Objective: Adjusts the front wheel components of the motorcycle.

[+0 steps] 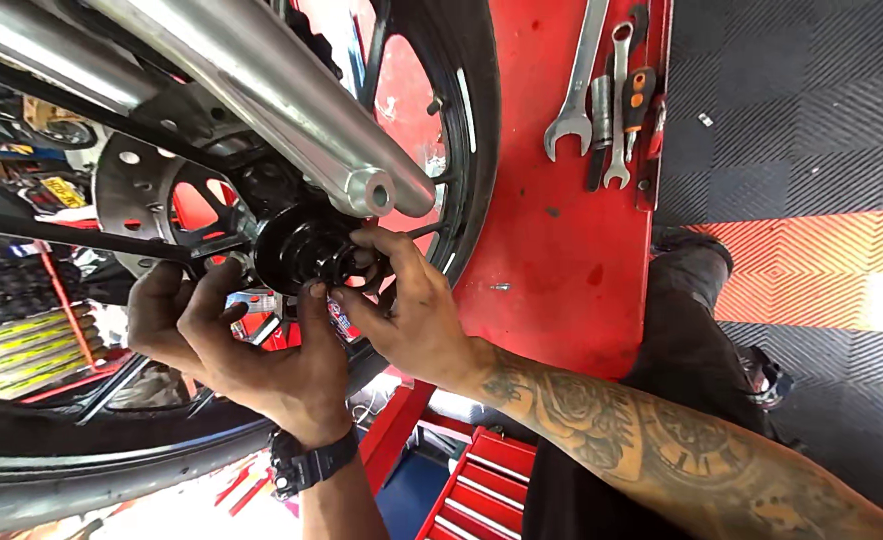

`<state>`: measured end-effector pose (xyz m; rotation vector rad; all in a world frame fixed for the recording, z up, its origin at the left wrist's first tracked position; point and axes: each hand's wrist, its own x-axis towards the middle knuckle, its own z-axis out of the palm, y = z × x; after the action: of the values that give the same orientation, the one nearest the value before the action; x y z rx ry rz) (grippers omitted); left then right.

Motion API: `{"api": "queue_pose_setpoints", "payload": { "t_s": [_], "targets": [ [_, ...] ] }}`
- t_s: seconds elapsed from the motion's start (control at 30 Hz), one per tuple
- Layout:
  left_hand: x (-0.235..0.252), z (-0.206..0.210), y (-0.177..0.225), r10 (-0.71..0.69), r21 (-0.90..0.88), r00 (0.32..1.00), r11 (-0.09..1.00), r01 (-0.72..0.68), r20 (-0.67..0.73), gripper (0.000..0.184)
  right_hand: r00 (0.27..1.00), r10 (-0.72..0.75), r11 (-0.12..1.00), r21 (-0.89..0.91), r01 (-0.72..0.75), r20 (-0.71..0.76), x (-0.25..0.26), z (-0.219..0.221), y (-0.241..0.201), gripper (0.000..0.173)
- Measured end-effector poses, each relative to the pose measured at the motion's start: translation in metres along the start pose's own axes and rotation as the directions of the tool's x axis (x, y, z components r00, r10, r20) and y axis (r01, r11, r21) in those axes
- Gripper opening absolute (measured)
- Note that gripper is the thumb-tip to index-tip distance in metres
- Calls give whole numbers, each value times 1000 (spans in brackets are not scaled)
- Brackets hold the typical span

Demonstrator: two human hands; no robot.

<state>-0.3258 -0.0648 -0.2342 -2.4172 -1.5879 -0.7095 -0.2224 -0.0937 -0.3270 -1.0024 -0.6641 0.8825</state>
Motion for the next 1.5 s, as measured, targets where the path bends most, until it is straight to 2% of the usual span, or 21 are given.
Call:
{"api": "queue_pose_setpoints", "payload": {
  "t_s": [0.13, 0.23, 0.3, 0.37, 0.5, 0.73, 0.87, 0.97, 1.13, 1.23, 1.37, 1.5],
  "targets": [
    [1, 0, 4, -24, 33, 1000, 999, 24, 4, 60, 996, 76, 992, 98, -80, 52, -2, -15, -1, 48],
    [4, 3, 5, 5, 12, 999, 1000, -4, -35, 59, 974, 205, 959, 179, -219, 93, -4, -27, -8, 39],
    [2, 3, 6, -16, 20, 1000, 1000, 16, -23, 60, 947, 316, 911, 260, -321, 60, -4, -29, -14, 34],
    [1, 3, 5, -17, 29, 1000, 999, 17, -22, 60, 906, 415, 833, 365, -417, 87, 2, -30, -19, 32],
    [0, 4, 5, -13, 31, 999, 999, 14, -34, 58, 859, 459, 738, 442, -510, 225, 16, -31, -18, 34],
    [0, 5, 6, -24, 24, 999, 999, 25, -42, 57, 885, 390, 792, 398, -464, 256, 19, -23, -7, 32],
    [0, 5, 7, -30, 35, 999, 999, 31, -41, 57, 923, 348, 856, 345, -385, 165, 20, -18, -3, 26],
    [4, 8, 9, 1, 28, 997, 1000, 1, -71, 53, 964, 245, 933, 247, -264, 105, 20, -15, 2, 20],
    [0, 8, 8, -19, 29, 996, 999, 21, -82, 52, 979, 199, 956, 215, -202, 33, 20, -8, 0, 17],
    [-4, 12, 6, 42, 42, 992, 998, -37, -123, 35, 991, 133, 983, 129, -131, -6, 20, -7, 0, 16],
    [-7, 18, 10, 107, 57, 982, 993, -100, -156, 8, 992, 126, 990, 65, -127, 12, 22, -10, -2, 16],
    [-10, 20, 12, 108, 100, 987, 990, -97, -120, 11, 990, 138, 988, 70, -139, 13, 23, -9, -4, 16]
  ]
}}
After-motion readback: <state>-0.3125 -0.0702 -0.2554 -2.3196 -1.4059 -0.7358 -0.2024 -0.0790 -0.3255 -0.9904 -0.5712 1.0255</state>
